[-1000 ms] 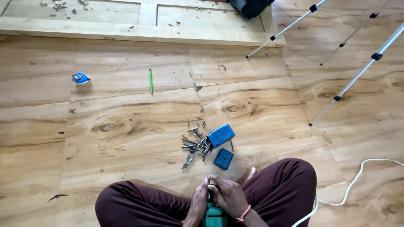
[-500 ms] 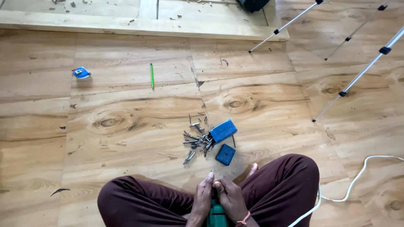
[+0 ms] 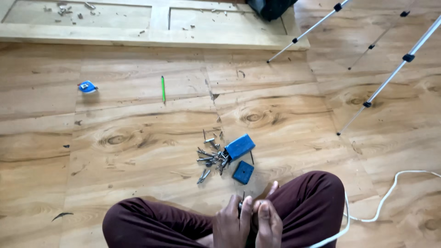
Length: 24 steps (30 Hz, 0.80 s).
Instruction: The person inserts a drill bit into a power drill and tightens the chuck before setting it aside. They then sort through a pile of screws and nails on the floor, placing them into a blue plastic container.
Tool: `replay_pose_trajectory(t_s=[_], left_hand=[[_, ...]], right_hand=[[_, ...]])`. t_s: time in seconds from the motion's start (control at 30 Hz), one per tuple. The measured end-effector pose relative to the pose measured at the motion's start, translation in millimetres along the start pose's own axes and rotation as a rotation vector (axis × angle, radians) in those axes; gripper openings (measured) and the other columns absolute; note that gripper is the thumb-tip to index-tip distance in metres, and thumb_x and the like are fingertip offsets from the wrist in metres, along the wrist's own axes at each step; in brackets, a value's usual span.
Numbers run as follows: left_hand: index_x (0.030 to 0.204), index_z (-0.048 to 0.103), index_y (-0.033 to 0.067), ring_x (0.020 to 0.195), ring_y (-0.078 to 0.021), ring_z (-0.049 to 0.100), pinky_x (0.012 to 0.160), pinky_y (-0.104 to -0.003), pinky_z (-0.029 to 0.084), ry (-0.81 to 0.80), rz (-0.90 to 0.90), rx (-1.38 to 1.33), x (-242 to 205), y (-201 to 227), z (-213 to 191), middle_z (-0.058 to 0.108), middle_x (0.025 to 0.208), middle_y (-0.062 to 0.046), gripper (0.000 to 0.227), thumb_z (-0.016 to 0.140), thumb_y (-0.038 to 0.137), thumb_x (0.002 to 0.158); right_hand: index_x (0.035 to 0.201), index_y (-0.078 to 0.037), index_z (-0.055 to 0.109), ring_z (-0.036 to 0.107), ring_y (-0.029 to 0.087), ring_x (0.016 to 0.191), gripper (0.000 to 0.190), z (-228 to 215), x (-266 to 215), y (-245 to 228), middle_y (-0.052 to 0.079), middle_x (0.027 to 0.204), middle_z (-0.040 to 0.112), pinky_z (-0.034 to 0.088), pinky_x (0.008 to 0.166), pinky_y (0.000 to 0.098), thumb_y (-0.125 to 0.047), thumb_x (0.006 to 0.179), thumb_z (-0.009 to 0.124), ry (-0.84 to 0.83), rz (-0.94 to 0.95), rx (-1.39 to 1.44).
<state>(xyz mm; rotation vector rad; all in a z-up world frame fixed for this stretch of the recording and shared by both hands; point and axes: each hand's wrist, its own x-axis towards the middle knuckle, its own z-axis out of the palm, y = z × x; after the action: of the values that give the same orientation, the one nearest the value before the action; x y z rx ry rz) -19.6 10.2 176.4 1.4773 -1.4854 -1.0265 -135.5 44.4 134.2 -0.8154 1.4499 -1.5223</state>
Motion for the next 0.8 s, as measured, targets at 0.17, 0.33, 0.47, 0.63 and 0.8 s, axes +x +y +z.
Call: replay_pose_trajectory(t_s=[0.17, 0.33, 0.47, 0.63, 0.8], left_hand=[[0.091, 0.061, 0.0073, 0.060, -0.0416, 0.068, 0.051, -0.053, 0.049, 0.119, 0.199, 0.155, 6, 47, -39, 0.066, 0.065, -0.019, 0.030, 0.060, 0.037, 0.099], [0.088, 0.061, 0.0079, 0.053, -0.0369, 0.069, 0.048, -0.049, 0.053, 0.119, 0.303, 0.297, -5, 29, -38, 0.069, 0.065, -0.016, 0.029, 0.063, 0.036, 0.096], [0.085, 0.061, 0.0094, 0.051, -0.0351, 0.069, 0.049, -0.048, 0.054, -0.026, 0.257, 0.459, -15, 11, -30, 0.068, 0.066, -0.015, 0.032, 0.061, 0.039, 0.096], [0.088, 0.060, 0.0070, 0.056, -0.0379, 0.070, 0.051, -0.050, 0.055, -0.164, 0.274, 0.417, -7, -5, -13, 0.067, 0.063, -0.018, 0.039, 0.061, 0.044, 0.098], [0.091, 0.063, 0.0081, 0.070, -0.0404, 0.071, 0.060, -0.053, 0.051, -0.264, 0.040, 0.206, 14, 20, -29, 0.069, 0.069, -0.018, 0.040, 0.057, 0.047, 0.099]], right_hand=[[0.092, 0.000, 0.059, 0.049, 0.011, 0.069, 0.036, 30, -3, -34, 0.004, 0.078, 0.058, 0.037, 0.068, 0.0244, -0.033, 0.105, 0.050, 0.016, 0.131, 0.370], [0.088, 0.006, 0.060, 0.065, 0.021, 0.091, 0.038, -10, 3, -12, 0.019, 0.093, 0.071, 0.047, 0.091, 0.0336, -0.028, 0.102, 0.048, -0.160, 0.197, 0.464], [0.103, 0.001, 0.064, 0.064, 0.017, 0.080, 0.019, -40, 2, 2, 0.016, 0.093, 0.072, 0.048, 0.078, 0.0296, -0.013, 0.099, 0.052, -0.341, 0.239, 0.347], [0.109, -0.001, 0.062, 0.064, 0.011, 0.074, 0.017, -66, 18, 45, 0.009, 0.090, 0.071, 0.052, 0.072, 0.0256, -0.005, 0.095, 0.053, -0.338, 0.408, 0.282], [0.114, -0.006, 0.068, 0.068, 0.021, 0.097, 0.028, -37, 15, -13, 0.011, 0.105, 0.068, 0.053, 0.094, 0.0349, -0.026, 0.104, 0.051, -0.300, -0.722, -0.482]])
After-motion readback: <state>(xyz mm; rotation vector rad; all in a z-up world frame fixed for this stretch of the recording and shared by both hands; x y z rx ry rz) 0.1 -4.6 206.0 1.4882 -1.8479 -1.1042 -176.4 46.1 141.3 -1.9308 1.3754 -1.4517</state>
